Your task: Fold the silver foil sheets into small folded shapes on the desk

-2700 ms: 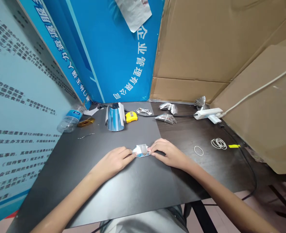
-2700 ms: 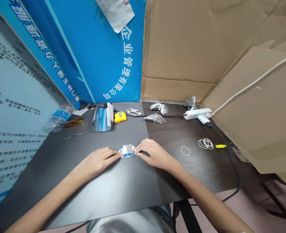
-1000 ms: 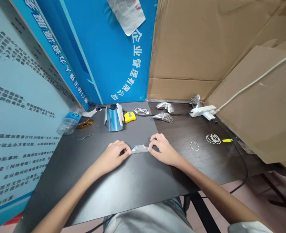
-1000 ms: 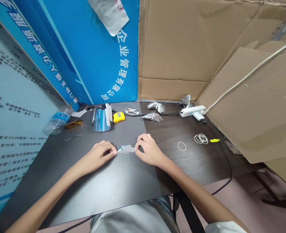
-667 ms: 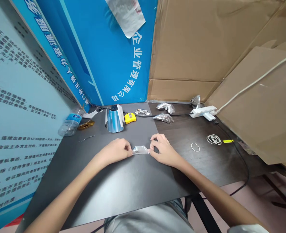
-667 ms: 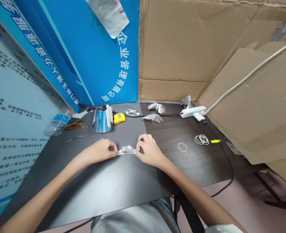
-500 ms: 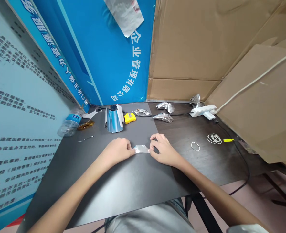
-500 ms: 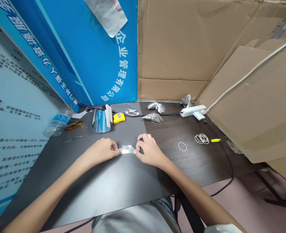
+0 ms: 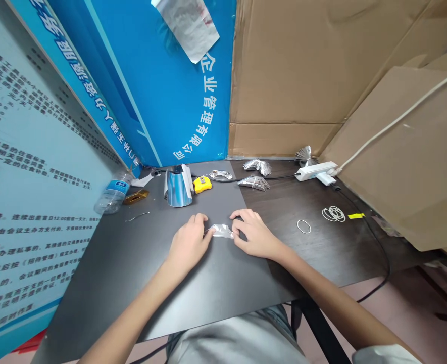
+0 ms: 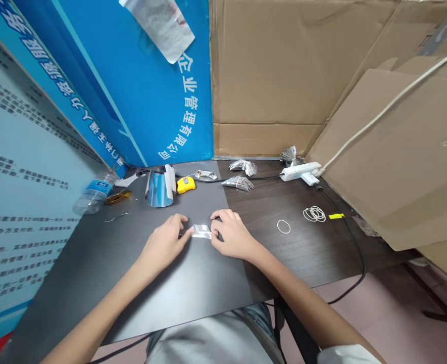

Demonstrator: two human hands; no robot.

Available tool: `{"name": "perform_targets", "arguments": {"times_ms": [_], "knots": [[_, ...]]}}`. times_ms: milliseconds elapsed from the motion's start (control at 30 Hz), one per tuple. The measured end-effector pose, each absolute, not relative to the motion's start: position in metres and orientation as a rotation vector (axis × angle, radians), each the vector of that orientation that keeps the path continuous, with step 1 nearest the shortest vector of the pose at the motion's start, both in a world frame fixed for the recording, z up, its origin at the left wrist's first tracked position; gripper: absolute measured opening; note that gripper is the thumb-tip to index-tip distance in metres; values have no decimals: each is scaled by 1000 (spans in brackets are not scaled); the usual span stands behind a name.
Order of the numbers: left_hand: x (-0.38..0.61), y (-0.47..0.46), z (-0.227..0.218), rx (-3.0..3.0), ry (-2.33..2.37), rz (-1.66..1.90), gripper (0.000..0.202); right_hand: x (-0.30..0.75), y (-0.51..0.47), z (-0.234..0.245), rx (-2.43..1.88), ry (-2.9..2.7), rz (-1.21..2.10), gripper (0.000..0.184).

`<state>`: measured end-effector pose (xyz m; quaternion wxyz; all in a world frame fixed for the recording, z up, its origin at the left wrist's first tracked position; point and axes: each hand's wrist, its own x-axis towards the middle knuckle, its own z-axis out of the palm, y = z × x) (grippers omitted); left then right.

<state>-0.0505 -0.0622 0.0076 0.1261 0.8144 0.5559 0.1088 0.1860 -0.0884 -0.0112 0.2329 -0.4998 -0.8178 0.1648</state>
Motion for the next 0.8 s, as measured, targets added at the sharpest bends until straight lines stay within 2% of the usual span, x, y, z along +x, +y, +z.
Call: {"name": "perform_targets", "arguments": {"times_ms": [233, 433, 567, 633, 700, 800], "knots": [[-50, -56, 5, 2231, 1521, 292, 22, 188, -91, -19, -1303, -2217, 408, 6], [-51, -46, 9, 2006, 1424, 353, 20, 188, -92, -22, -1207, -2293, 354, 10], [-59, -31, 10, 1835, 1314, 343, 27, 187, -91, -22, -1163, -2315, 315, 15], [-63, -23, 9, 1730, 1252, 330, 35, 185, -90, -23, -1135, -2330, 228, 11], [-65, -18, 9, 1581, 1211, 347, 39, 185, -87, -21, -1102, -2345, 90, 15], [-66, -14, 9, 1503, 1258, 451, 33, 186, -79, -16, -1061, -2358, -66, 22]]}}
